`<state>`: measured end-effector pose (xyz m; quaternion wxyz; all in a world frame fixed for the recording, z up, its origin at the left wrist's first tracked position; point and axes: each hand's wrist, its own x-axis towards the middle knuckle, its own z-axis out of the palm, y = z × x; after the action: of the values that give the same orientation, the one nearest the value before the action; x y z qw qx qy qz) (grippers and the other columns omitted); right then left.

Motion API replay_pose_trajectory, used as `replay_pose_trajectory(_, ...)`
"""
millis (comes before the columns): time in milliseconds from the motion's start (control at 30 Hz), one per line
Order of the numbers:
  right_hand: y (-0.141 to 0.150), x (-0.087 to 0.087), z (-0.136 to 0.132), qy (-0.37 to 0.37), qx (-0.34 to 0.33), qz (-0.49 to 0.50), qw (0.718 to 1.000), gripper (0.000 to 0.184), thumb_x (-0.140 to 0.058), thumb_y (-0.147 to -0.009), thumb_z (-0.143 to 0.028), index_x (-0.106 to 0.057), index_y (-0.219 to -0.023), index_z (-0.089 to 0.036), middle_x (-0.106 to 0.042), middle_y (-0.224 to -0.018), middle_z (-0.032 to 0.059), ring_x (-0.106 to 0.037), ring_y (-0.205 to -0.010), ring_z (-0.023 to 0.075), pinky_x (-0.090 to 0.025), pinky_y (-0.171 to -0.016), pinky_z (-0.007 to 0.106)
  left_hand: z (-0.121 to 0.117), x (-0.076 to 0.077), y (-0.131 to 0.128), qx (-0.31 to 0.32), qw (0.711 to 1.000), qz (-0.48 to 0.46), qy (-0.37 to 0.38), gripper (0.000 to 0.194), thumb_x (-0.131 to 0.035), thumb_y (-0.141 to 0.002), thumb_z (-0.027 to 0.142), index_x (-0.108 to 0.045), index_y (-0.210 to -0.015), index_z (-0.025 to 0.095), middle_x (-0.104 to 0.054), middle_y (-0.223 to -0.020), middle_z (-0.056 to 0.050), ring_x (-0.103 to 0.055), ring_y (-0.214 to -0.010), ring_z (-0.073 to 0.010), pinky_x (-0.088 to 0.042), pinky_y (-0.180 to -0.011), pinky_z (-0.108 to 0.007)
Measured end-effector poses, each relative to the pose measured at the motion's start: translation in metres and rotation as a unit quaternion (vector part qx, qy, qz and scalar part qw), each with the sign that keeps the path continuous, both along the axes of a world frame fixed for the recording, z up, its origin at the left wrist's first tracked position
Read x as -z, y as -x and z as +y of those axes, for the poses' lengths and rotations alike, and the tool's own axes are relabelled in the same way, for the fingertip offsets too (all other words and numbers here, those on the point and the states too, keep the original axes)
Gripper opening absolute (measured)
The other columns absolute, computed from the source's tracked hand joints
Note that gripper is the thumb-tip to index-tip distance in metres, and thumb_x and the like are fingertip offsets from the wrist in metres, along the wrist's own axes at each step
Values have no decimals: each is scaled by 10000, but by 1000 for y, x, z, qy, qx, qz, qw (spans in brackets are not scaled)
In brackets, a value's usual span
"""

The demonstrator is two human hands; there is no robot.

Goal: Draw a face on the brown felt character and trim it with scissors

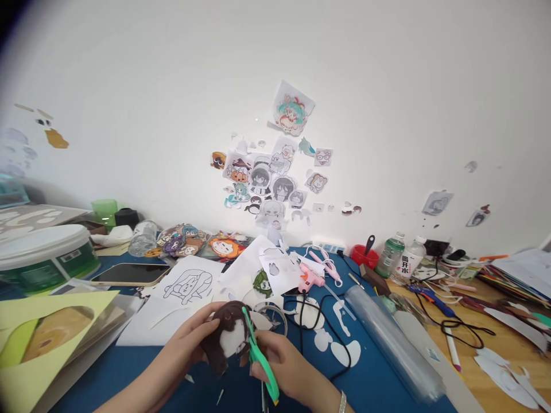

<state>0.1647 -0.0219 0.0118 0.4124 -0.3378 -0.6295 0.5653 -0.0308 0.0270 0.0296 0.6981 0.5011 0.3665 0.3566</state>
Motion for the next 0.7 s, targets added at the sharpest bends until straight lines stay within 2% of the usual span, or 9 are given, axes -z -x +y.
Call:
replay_pose_trajectory(200, -1, -7, -5, 10, -16, -11, 1000, 634, -651, -671, -651, -636, -1031, -130, -561, -892, 70, -477, -743, 152, -386, -697, 269, -2, -3, 0, 4, 1000, -22, 4, 413, -639, -712, 406, -489, -1053, 226, -650, -843, 3, -591, -688, -135, -447, -580, -227)
replay_pose_trajectory(367, -1, -10, -7, 21, -41, -15, 999, 638, -605, -699, -672, -633, -1032, -128, -569, -891, 77, -500, -757, 162, -407, -732, 292, 1, 0, 2, 5, 1000, -25, 2, 408, -621, -731, 463, -498, -1038, 224, -648, -817, 0, -594, -708, -150, -449, -598, -241)
replay_pose_trajectory(533, -1, -3, -6, 40, -57, -5, 998, 565, -631, -737, -594, -611, -1048, -123, -576, -946, 97, -569, -827, 192, -429, -777, 317, 0, 1, 0, 5, 1000, -5, -10, 434, -653, -707, 462, -503, -1036, 221, -653, -785, -3, -602, -679, -166, -422, -545, -239)
replay_pose_trajectory(700, -4, 3, -6, 45, -46, -23, 998, 564, -651, -732, -572, -606, -1073, -126, -591, -884, 81, -586, -761, 171, -440, -734, 294, -1, -1, -1, -8, 1000, 15, -21, 422, -686, -673, 420, -512, -999, 215, -665, -808, -13, -615, -707, -186, -431, -577, -258)
